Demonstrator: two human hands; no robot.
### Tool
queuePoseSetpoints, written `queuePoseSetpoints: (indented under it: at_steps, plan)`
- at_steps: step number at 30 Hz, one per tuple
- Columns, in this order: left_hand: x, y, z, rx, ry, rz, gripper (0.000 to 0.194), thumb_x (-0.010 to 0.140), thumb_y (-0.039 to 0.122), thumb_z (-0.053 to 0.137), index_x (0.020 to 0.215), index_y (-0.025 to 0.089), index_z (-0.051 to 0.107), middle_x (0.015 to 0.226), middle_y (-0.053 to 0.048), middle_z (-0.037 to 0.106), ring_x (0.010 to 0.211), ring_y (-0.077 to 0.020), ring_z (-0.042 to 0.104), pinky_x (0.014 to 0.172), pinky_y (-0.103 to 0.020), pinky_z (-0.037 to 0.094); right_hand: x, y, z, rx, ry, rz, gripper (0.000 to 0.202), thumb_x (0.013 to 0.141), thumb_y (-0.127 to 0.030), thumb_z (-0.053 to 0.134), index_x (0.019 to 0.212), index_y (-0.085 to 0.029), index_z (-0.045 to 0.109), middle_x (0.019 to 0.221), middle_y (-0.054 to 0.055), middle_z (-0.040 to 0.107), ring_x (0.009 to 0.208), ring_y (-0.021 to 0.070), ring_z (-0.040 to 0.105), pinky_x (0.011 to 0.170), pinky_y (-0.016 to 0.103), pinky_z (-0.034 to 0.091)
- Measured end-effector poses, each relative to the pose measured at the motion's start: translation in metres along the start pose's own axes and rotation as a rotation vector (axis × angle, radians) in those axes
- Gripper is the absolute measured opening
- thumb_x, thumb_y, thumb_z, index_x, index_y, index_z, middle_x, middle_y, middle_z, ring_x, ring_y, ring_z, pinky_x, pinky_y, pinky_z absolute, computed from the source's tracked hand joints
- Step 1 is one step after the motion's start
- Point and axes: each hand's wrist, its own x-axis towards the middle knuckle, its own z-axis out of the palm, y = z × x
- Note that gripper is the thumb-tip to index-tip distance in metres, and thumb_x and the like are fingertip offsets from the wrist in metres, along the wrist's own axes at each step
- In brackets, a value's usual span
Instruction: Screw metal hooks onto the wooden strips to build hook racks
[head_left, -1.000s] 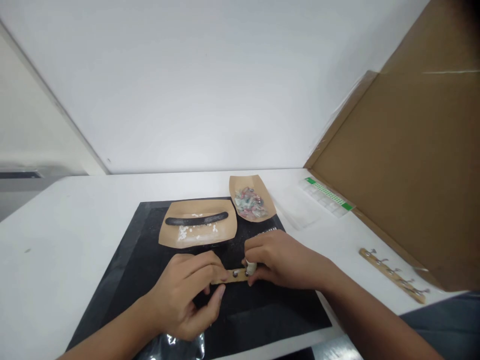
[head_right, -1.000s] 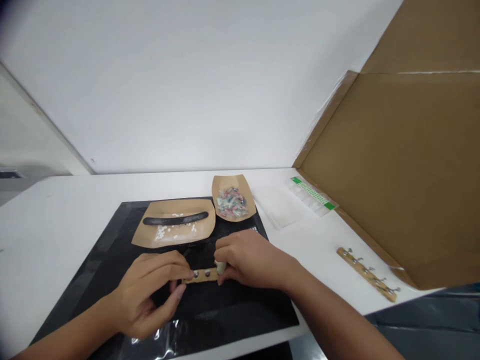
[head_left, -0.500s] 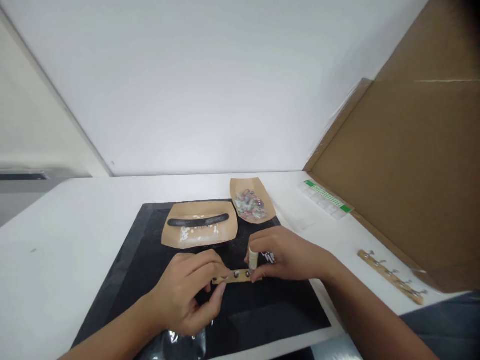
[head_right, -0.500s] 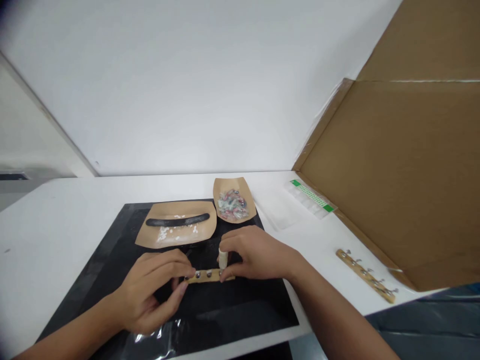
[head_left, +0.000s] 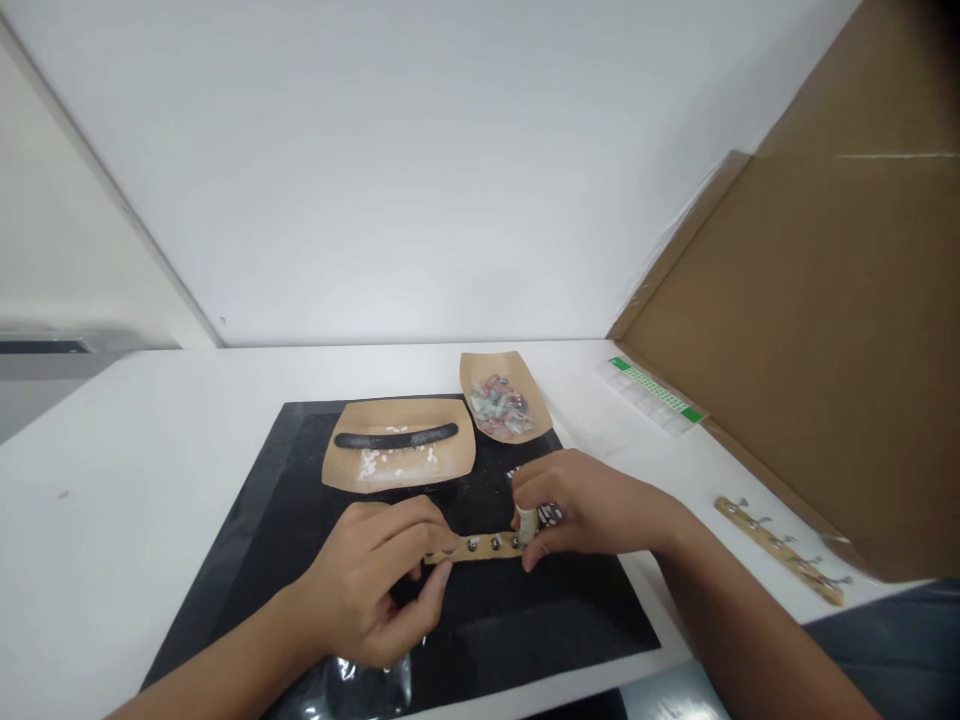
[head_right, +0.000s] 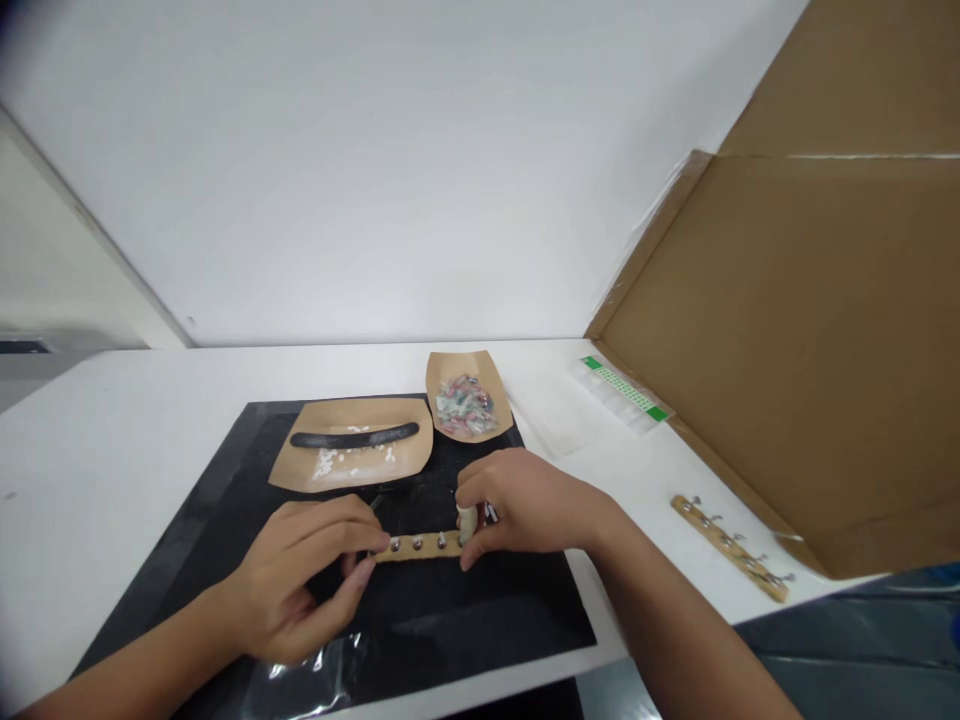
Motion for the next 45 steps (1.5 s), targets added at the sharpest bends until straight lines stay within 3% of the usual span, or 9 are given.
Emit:
queuePoseSetpoints:
  at_steps: [6,16,25,30,35,40,45]
  plan:
    - [-0.001,0.000,0.000,0.007,-0.012,-0.002,0.027,0.087,0.006,0.061,0.112,0.014,0.068,0.091,-0.009,0.071,0.064,-0.0149,0.064,0.052,-0.026,0.051,0.001,-0.003,0.005,-0.083,0.011,0.039,0.047,0.092,-0.055,0.079,0.071,-0.017,0.061,0.078,-0.002,0.061,0.072,0.0133,0.057,0.063,0.025,0.034]
    - [0.000,0.000,0.000,0.014,-0.004,-0.004,0.027,0.087,0.006,0.060,0.112,0.015,0.067,0.089,-0.008,0.072,0.067,-0.0162,0.068,0.055,-0.026,0.052,0.002,-0.003,0.009,-0.103,0.027,0.034,0.044,0.088,-0.049,0.085,0.069,-0.018,0.060,0.076,-0.005,0.060,0.071,0.0123,0.058,0.060,0.025,0.031]
    - [0.001,0.000,0.000,0.001,-0.008,0.001,0.027,0.086,0.005,0.061,0.110,0.014,0.068,0.089,-0.008,0.071,0.063,-0.0147,0.065,0.054,-0.025,0.051,0.003,0.003,0.007,-0.058,0.025,0.012,0.044,0.090,-0.054,0.081,0.072,-0.018,0.064,0.077,-0.003,0.061,0.069,0.0131,0.057,0.061,0.025,0.032]
    - [0.000,0.002,0.000,0.004,-0.015,0.008,0.030,0.087,0.005,0.060,0.114,0.014,0.067,0.091,-0.008,0.071,0.063,-0.0146,0.064,0.053,-0.025,0.050,0.006,0.008,0.002,0.081,-0.001,0.013,0.035,0.088,-0.050,0.085,0.082,-0.017,0.075,0.079,-0.001,0.066,0.069,0.0133,0.059,0.062,0.025,0.037]
    - [0.001,0.003,0.000,0.009,-0.009,0.018,0.029,0.086,0.006,0.060,0.114,0.014,0.068,0.090,-0.008,0.072,0.063,-0.0149,0.066,0.052,-0.024,0.050,0.002,0.014,-0.002,0.212,-0.003,0.063,0.038,0.085,-0.055,0.085,0.087,-0.017,0.079,0.082,0.000,0.072,0.070,0.0135,0.062,0.062,0.024,0.043]
    - [0.000,0.001,0.000,0.018,-0.008,0.026,0.030,0.086,0.006,0.061,0.113,0.014,0.068,0.090,-0.008,0.071,0.064,-0.0151,0.066,0.053,-0.024,0.051,-0.003,0.022,-0.005,0.289,0.061,0.094,0.038,0.084,-0.052,0.086,0.092,-0.016,0.077,0.083,0.001,0.075,0.072,0.0147,0.067,0.064,0.025,0.050]
    - [-0.002,0.001,-0.001,0.029,-0.014,0.032,0.029,0.086,0.006,0.060,0.113,0.015,0.067,0.090,-0.008,0.071,0.067,-0.0156,0.066,0.054,-0.024,0.052,-0.004,0.029,-0.010,0.182,0.265,0.054,0.016,0.093,-0.030,0.075,0.102,-0.017,0.074,0.091,0.003,0.076,0.079,0.0140,0.067,0.069,0.025,0.053]
